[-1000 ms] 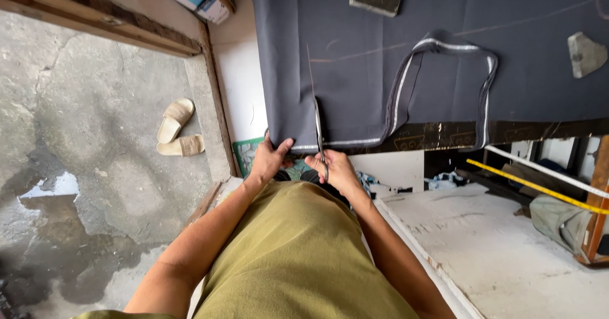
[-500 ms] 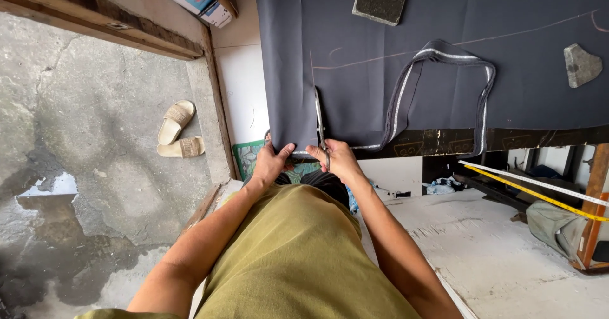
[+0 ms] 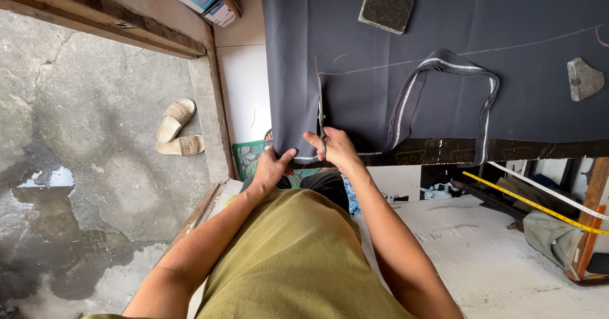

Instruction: The person marks a dark fabric using a ruler and a red marker, then removes a yellow paper pattern. They cut the fabric along the marked lines using large shears, trimming straight and curved edges. Finally, they use the red marker to mark a small section on the cut fabric.

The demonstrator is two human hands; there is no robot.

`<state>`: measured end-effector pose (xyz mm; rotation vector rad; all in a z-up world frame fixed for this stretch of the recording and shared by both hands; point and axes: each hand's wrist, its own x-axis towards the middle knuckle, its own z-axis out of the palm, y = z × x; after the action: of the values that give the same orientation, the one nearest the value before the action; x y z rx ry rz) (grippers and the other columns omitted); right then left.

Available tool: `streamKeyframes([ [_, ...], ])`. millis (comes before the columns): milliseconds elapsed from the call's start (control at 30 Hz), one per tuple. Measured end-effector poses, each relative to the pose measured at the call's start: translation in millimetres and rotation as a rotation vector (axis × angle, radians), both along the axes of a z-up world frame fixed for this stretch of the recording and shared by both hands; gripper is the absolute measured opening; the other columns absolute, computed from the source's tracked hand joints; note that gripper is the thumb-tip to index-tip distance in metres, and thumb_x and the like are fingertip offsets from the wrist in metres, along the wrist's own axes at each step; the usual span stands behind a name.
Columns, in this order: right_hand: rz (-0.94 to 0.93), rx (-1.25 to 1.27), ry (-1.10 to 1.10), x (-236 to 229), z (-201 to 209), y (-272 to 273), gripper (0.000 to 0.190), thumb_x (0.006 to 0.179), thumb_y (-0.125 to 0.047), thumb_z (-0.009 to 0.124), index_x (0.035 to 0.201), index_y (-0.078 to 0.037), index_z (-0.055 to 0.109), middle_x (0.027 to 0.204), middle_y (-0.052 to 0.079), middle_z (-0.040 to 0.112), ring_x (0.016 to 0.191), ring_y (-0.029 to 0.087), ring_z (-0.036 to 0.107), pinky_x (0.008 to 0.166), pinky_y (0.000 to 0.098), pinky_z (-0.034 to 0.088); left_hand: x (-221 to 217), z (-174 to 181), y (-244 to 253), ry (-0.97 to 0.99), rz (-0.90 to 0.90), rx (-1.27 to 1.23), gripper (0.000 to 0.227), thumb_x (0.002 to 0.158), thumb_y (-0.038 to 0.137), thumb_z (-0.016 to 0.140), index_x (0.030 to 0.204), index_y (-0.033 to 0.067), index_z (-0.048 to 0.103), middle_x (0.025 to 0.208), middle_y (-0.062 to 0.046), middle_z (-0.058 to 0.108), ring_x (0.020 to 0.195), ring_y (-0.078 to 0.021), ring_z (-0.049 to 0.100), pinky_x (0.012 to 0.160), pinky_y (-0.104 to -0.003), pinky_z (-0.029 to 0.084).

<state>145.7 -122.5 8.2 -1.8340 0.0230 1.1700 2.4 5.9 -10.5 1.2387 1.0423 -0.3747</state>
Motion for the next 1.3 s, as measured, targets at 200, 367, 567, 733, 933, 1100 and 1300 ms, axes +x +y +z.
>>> streamKeyframes([
  [200,-0.012,-0.081,-0.039,-6.2,-9.2,-2.2,0.052,0.081,-0.054,0.085,0.070,-0.009,0.063,0.046,0.005,0.057,0.041,0.013,0.061,0.040,0.0199,0.044,-0.2,-2.6,1.0,0.034,-0.028,0.018,0.041,0.094,0.044,0.073,0.098,0.0043,0.064,0.058,-0.014,0.072,0.058,-0.0237,0.076,0.068,-0.029,0.059],
  [367,-0.014,-0.110,-0.058,-4.5,-11.9,-4.7,0.050,0.079,-0.054,0.087,0.069,-0.011,0.064,0.047,0.003,0.058,0.040,0.012,0.060,0.041,0.0195,0.044,4.0,0.8,1.7,0.030,-0.041,0.013,0.041,0.094,0.044,0.073,0.098,0.0048,0.063,0.058,-0.014,0.072,0.058,-0.0234,0.076,0.067,-0.028,0.058],
  [567,0.089,-0.206,-0.073,-9.3,7.3,1.1,0.052,0.075,-0.062,0.084,0.070,-0.013,0.067,0.044,0.002,0.059,0.045,0.015,0.064,0.047,0.0227,0.048,-8.1,-8.1,-2.6,0.021,-0.008,0.002,0.043,0.094,0.039,0.072,0.103,-0.0011,0.061,0.069,-0.021,0.073,0.061,-0.0269,0.076,0.064,-0.032,0.060],
  [733,-0.033,-0.097,0.012,-25.7,28.4,-30.3,0.052,0.078,-0.055,0.085,0.079,-0.006,0.068,0.047,0.007,0.060,0.042,0.015,0.061,0.042,0.0207,0.045,1.0,3.5,4.2,0.009,-0.001,-0.092,0.057,0.097,0.035,0.068,0.126,-0.0113,0.051,0.103,-0.037,0.068,0.080,-0.0405,0.075,0.071,-0.045,0.063],
  [933,-0.366,0.095,0.277,-83.8,30.3,-118.3,0.068,0.097,-0.062,0.054,0.112,0.004,0.066,0.064,0.014,0.065,0.060,0.020,0.069,0.055,0.0258,0.054,-14.4,-30.7,1.8,-0.034,0.046,0.004,0.056,0.096,0.032,0.074,0.121,-0.0145,0.057,0.093,-0.035,0.068,0.079,-0.0384,0.074,0.070,-0.043,0.062],
  [1100,-0.737,0.264,0.527,-94.2,18.7,-154.5,0.085,0.093,-0.079,0.049,0.119,0.001,0.062,0.076,0.012,0.062,0.069,0.024,0.069,0.065,0.0311,0.059,-18.9,-52.4,1.9,-0.066,-0.004,0.102,0.057,0.098,0.038,0.076,0.116,-0.0129,0.058,0.085,-0.030,0.070,0.075,-0.0324,0.072,0.073,-0.040,0.061],
  [1300,-0.963,0.398,0.459,-93.2,-6.9,-252.6,0.068,0.095,-0.073,0.052,0.107,-0.008,0.065,0.066,-0.007,0.037,0.054,0.006,0.044,0.055,0.0199,0.041,-27.7,-93.0,6.1,-0.033,0.044,0.311,0.058,0.095,0.039,0.081,0.120,-0.0105,0.062,0.095,-0.031,0.067,0.084,-0.0330,0.069,0.075,-0.048,0.059],
])
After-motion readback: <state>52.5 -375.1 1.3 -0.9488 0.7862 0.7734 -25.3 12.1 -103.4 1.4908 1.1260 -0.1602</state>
